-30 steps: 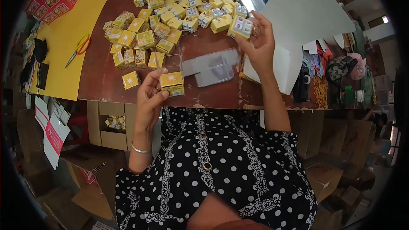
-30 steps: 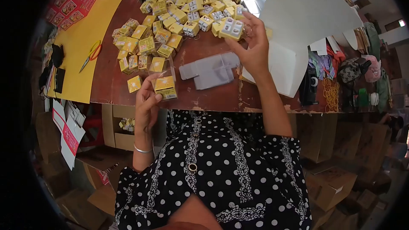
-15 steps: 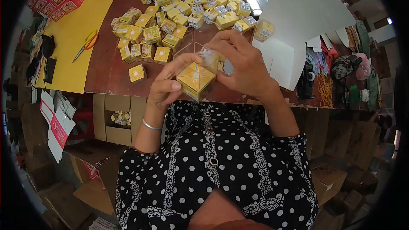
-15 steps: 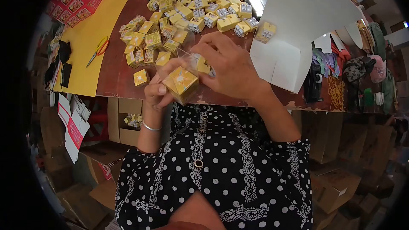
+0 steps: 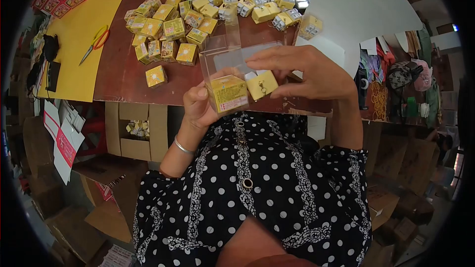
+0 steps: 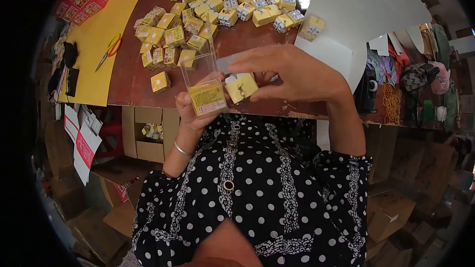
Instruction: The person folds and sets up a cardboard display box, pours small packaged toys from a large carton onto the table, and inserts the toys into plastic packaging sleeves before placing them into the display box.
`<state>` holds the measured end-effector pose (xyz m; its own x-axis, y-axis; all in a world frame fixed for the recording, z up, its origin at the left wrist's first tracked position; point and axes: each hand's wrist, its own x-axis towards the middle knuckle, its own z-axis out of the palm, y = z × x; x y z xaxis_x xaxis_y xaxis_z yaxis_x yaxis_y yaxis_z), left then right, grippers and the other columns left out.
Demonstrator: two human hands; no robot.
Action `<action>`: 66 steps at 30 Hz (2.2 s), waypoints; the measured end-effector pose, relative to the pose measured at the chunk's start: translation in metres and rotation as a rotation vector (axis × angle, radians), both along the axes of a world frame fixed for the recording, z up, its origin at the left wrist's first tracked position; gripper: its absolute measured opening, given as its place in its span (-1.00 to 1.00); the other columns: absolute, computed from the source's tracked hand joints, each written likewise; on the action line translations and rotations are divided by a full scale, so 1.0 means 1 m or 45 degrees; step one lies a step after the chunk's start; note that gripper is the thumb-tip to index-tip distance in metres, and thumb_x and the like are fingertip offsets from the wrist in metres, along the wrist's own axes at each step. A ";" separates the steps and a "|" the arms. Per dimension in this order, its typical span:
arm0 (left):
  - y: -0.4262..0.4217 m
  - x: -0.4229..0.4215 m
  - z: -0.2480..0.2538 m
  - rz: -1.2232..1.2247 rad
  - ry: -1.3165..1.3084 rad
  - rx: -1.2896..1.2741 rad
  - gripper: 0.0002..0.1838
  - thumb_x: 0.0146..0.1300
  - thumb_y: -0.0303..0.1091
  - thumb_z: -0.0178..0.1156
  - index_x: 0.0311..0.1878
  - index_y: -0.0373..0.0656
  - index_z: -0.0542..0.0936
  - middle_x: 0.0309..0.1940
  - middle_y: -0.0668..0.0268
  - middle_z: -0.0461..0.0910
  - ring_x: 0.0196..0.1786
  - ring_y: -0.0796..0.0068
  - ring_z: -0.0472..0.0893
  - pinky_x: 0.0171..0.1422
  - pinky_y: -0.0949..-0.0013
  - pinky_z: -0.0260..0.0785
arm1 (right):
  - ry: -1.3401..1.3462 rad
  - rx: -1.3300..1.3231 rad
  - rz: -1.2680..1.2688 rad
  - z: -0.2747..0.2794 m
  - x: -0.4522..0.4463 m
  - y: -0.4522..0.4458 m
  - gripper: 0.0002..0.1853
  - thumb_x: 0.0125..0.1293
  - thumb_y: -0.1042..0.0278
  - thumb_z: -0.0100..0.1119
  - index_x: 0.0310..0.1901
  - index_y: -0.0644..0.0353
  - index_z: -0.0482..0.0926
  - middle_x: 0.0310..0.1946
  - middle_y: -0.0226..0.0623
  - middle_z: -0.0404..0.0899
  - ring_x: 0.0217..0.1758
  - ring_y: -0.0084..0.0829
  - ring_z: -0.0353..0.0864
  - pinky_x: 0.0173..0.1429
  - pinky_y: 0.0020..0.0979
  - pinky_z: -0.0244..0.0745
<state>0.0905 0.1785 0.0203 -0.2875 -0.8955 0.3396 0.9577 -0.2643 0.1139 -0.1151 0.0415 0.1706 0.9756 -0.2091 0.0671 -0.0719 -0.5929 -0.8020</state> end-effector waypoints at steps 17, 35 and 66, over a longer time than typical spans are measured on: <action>0.011 0.000 0.029 0.504 -1.265 0.169 -0.34 0.17 -0.68 0.33 0.37 -0.29 0.39 0.16 0.18 0.58 0.19 0.44 0.60 0.19 0.40 0.54 | -0.520 -0.175 -0.566 -0.008 0.009 0.011 -0.59 0.13 0.55 0.44 0.06 0.24 0.63 -0.02 -0.30 0.67 -0.09 -0.53 0.69 -0.07 -0.53 0.64; 0.017 -0.024 0.050 1.012 -1.290 -0.020 -0.09 0.24 -0.69 0.24 0.61 -0.15 0.04 0.26 0.16 0.39 0.35 0.24 0.51 0.37 0.27 0.46 | -0.515 0.363 -0.525 -0.061 0.010 0.040 -0.40 0.21 0.46 0.43 0.30 0.22 0.49 0.19 -0.23 0.52 0.15 -0.39 0.60 0.19 -0.35 0.61; 0.018 -0.021 0.049 1.112 -1.469 -0.034 -0.63 0.27 -0.66 0.30 0.14 -0.32 0.58 0.33 0.14 0.34 0.24 0.35 0.57 0.30 0.31 0.57 | -0.480 0.555 -0.481 -0.066 0.014 0.042 -0.76 0.22 0.67 0.36 -0.07 0.37 0.63 0.03 -0.22 0.49 0.18 -0.46 0.53 0.30 -0.38 0.50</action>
<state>0.0699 0.1968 0.0692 0.2169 -0.9223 0.3200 0.1821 0.3603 0.9149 -0.1009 0.0837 0.1049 0.7569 -0.6154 0.2201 0.1202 -0.1999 -0.9724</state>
